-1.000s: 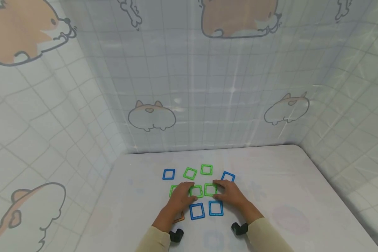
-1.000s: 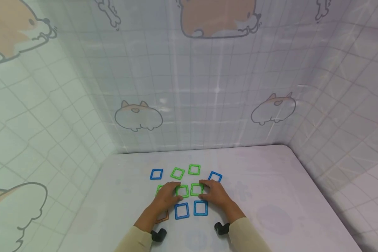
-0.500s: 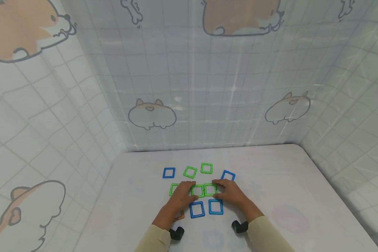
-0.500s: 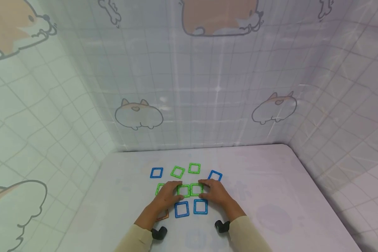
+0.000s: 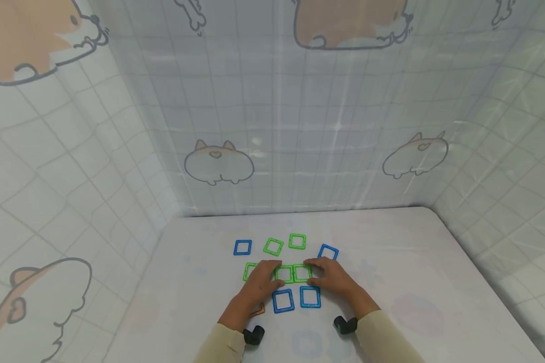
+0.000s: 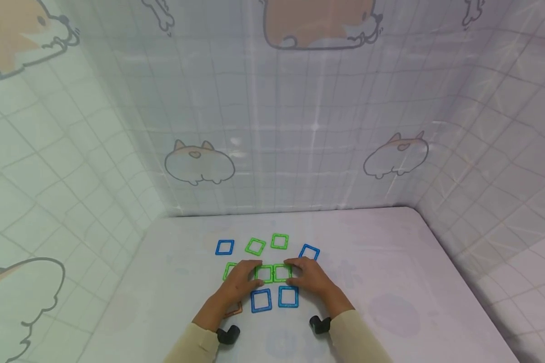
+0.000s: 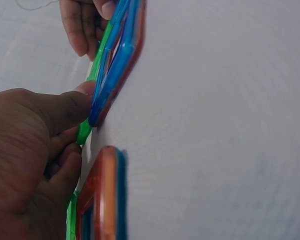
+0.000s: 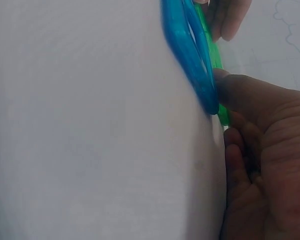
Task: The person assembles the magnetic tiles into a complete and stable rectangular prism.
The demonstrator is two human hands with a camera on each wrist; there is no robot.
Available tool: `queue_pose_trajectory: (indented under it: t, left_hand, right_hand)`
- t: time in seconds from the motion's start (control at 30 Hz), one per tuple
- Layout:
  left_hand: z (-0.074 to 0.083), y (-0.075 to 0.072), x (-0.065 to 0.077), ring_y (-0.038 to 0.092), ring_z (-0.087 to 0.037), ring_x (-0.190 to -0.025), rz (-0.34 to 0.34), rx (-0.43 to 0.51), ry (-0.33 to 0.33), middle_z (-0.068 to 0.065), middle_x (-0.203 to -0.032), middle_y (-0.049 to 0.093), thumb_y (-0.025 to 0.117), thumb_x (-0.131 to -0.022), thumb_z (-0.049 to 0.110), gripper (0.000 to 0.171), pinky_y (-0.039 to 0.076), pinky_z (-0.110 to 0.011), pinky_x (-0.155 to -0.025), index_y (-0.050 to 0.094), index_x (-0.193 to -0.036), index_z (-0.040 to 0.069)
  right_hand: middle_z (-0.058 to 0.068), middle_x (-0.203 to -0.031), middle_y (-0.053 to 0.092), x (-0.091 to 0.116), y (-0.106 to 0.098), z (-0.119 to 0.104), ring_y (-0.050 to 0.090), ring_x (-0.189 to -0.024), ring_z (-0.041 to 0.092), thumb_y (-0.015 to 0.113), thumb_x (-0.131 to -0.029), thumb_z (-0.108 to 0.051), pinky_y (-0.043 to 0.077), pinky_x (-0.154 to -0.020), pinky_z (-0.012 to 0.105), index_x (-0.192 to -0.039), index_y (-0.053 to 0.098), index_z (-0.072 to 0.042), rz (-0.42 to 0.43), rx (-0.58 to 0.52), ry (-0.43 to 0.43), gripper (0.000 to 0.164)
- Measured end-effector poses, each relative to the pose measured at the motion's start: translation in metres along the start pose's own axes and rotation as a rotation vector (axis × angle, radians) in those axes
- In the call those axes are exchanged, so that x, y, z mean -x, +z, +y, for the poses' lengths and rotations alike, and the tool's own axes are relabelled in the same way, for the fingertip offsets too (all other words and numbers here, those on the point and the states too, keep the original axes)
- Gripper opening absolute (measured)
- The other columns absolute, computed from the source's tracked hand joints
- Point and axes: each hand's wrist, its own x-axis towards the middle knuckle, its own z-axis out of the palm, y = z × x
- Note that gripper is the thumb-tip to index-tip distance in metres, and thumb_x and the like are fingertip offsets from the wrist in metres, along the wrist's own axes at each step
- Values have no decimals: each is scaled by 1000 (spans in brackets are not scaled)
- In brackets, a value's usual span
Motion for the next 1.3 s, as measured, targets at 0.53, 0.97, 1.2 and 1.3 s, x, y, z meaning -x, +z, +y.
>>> queue_pose_trajectory:
  t: [0.53,0.97,1.2,1.3]
  left_hand:
    - [0,-8,4,41,-29,-142,52,68,-2,-4,-150,50,71,-92,38,61,36,-50,-117,50,-147,20]
    - [-23,-25,7,44,-29,-140,194,43,-5,-6,-149,50,75,-89,35,64,38,-48,-116,50,-146,16]
    - [-46,-32,12,38,-28,-144,135,-8,-9,-4,-153,46,77,-87,35,71,35,-47,-118,47,-149,18]
    - [-50,-36,14,37,-30,-144,114,9,6,-7,-153,45,77,-87,33,72,34,-49,-118,46,-149,16]
  right_hand:
    - [0,-141,59,-5,-1,4,50,-135,26,83,-80,-37,42,-112,52,-136,62,-29,27,-11,-11,60]
    - [2,-140,59,-2,-1,0,50,-134,28,84,-80,-35,42,-112,53,-136,62,-27,29,-9,-20,61]
    - [1,-142,58,-1,1,-1,48,-136,27,83,-80,-36,41,-113,51,-137,62,-27,28,-4,3,61]
    - [1,-142,58,0,1,-1,48,-137,28,83,-80,-36,41,-113,52,-136,62,-27,30,-4,11,61]
